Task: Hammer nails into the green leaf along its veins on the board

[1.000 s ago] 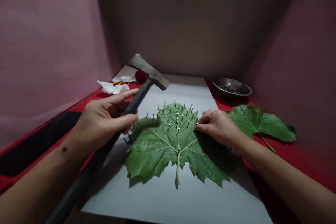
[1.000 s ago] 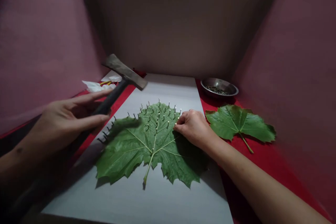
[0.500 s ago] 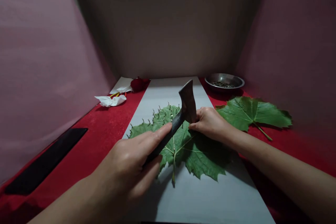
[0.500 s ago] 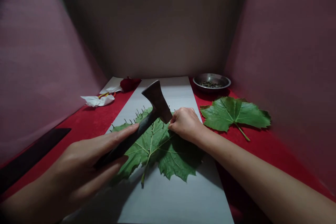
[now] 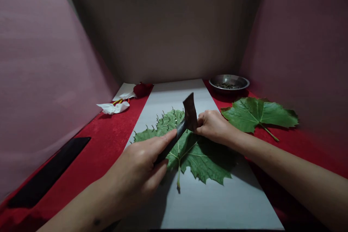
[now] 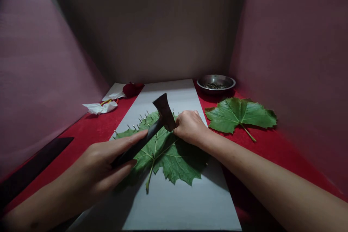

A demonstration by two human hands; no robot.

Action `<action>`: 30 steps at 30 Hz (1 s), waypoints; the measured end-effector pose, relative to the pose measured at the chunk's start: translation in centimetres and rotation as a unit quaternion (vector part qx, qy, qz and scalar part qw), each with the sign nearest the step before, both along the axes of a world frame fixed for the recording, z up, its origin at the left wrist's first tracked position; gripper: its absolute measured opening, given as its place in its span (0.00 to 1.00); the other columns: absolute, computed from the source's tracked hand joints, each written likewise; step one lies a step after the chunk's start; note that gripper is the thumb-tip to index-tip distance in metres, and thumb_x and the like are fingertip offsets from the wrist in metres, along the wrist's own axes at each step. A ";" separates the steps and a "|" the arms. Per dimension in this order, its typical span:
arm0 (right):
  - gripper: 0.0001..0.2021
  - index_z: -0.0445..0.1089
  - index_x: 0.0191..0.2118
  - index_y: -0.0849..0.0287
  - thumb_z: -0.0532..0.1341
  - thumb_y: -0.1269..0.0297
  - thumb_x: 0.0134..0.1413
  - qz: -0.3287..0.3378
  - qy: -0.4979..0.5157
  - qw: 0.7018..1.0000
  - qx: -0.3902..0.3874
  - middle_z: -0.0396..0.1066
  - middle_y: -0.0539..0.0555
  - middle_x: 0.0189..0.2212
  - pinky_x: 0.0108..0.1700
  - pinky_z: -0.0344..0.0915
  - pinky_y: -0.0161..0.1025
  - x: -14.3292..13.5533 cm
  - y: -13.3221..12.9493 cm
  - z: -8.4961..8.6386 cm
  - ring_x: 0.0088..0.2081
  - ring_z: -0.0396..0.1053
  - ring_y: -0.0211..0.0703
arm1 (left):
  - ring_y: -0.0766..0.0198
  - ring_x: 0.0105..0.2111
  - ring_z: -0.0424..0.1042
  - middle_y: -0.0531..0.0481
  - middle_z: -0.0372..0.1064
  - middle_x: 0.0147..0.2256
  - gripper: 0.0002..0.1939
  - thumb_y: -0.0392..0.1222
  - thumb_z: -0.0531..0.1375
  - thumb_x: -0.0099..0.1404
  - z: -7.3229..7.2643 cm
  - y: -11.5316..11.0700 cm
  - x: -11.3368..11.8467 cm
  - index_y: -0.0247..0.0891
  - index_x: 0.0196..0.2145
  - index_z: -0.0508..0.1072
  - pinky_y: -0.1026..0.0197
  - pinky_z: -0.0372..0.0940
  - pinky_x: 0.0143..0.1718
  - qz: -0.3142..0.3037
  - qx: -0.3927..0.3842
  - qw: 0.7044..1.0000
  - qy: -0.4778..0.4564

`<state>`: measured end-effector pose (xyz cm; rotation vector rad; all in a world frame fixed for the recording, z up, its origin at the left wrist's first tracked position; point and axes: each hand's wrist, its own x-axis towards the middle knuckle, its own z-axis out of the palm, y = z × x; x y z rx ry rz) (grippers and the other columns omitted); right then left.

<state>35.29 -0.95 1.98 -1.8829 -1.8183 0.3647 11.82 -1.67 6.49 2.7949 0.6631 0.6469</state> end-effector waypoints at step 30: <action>0.09 0.75 0.35 0.59 0.58 0.63 0.54 0.094 -0.041 0.985 0.141 0.71 0.57 0.37 0.46 0.60 0.44 1.1 -4.5 1.0 0.41 0.62 0.45 | 0.67 0.28 0.73 0.43 0.76 0.38 0.26 0.32 0.53 0.58 0.2 -0.3 -0.3 0.27 0.55 0.65 0.68 0.67 0.27 0.047 -0.053 0.997 -0.025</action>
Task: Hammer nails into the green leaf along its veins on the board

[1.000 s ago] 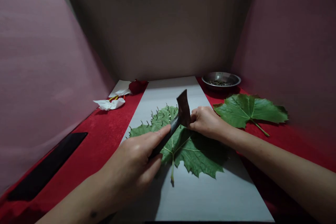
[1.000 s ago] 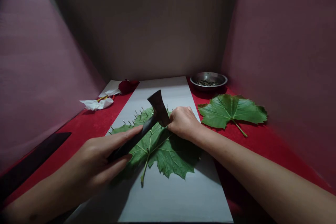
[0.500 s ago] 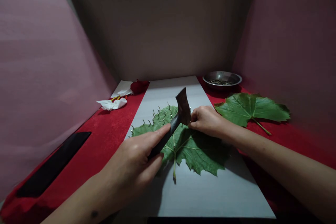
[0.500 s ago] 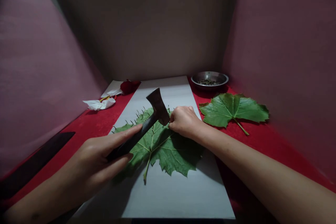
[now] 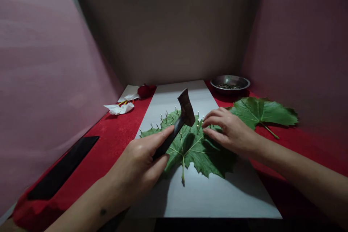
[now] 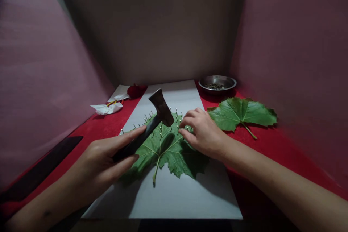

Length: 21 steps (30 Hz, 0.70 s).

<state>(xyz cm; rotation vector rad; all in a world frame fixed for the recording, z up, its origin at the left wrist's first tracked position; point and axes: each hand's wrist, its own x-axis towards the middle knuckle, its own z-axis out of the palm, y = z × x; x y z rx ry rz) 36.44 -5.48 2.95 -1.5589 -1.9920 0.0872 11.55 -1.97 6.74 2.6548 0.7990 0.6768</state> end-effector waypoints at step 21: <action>0.15 0.73 0.45 0.55 0.60 0.58 0.53 0.036 -0.103 0.993 -0.054 0.72 0.54 0.45 0.49 0.50 0.53 -0.6 -0.3 -1.5 0.47 0.58 0.53 | 0.64 0.33 0.74 0.43 0.75 0.40 0.26 0.32 0.53 0.59 0.1 -0.5 1.0 0.30 0.57 0.64 0.64 0.69 0.32 -0.003 0.003 1.000 -0.021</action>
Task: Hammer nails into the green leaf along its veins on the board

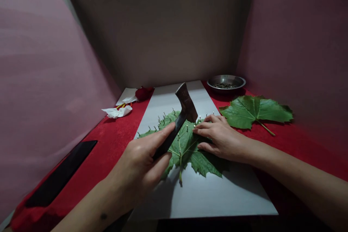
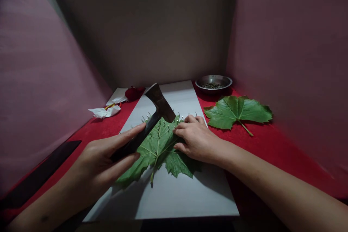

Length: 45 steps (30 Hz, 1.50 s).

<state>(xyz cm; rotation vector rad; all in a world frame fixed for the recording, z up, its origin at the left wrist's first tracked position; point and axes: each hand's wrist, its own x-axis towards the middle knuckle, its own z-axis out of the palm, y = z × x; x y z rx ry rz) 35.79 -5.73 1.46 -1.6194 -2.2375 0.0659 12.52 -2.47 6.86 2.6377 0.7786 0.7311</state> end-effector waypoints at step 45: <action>0.13 0.74 0.41 0.53 0.58 0.54 0.55 -0.003 0.007 1.000 0.011 0.73 0.54 0.42 0.49 0.48 0.53 0.1 0.2 -0.2 0.46 0.60 0.52 | 0.63 0.30 0.73 0.45 0.75 0.33 0.29 0.30 0.52 0.57 -0.6 -0.3 0.7 0.39 0.58 0.63 0.63 0.68 0.30 -0.012 0.095 0.991 0.091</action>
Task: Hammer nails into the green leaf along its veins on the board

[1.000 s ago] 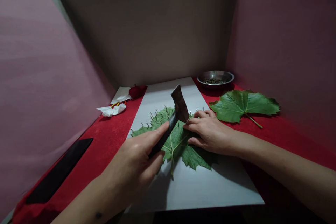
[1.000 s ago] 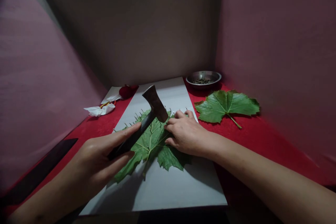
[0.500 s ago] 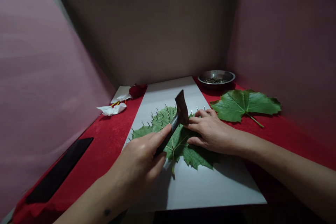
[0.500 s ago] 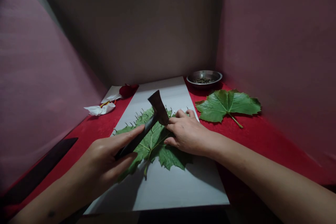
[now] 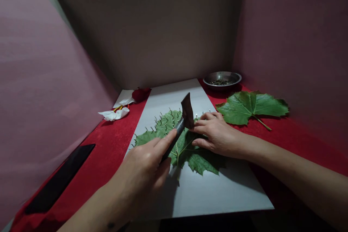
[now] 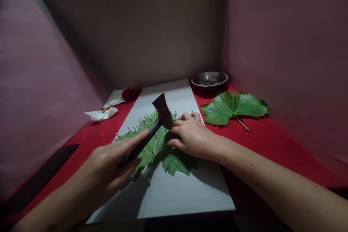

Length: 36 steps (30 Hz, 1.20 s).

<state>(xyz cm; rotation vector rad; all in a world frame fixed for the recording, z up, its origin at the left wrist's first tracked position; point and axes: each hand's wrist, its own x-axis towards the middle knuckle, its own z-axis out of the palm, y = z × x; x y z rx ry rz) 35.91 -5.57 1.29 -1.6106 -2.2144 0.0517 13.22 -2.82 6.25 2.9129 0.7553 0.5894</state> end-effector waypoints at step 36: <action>0.15 0.74 0.42 0.55 0.57 0.53 0.56 0.000 -0.021 1.000 -0.021 0.73 0.54 0.41 0.49 0.46 0.55 -0.2 0.1 0.4 0.47 0.59 0.54 | 0.62 0.35 0.75 0.41 0.75 0.38 0.24 0.31 0.53 0.60 0.2 -0.1 0.0 0.28 0.55 0.65 0.63 0.70 0.33 -0.015 0.017 0.999 -0.032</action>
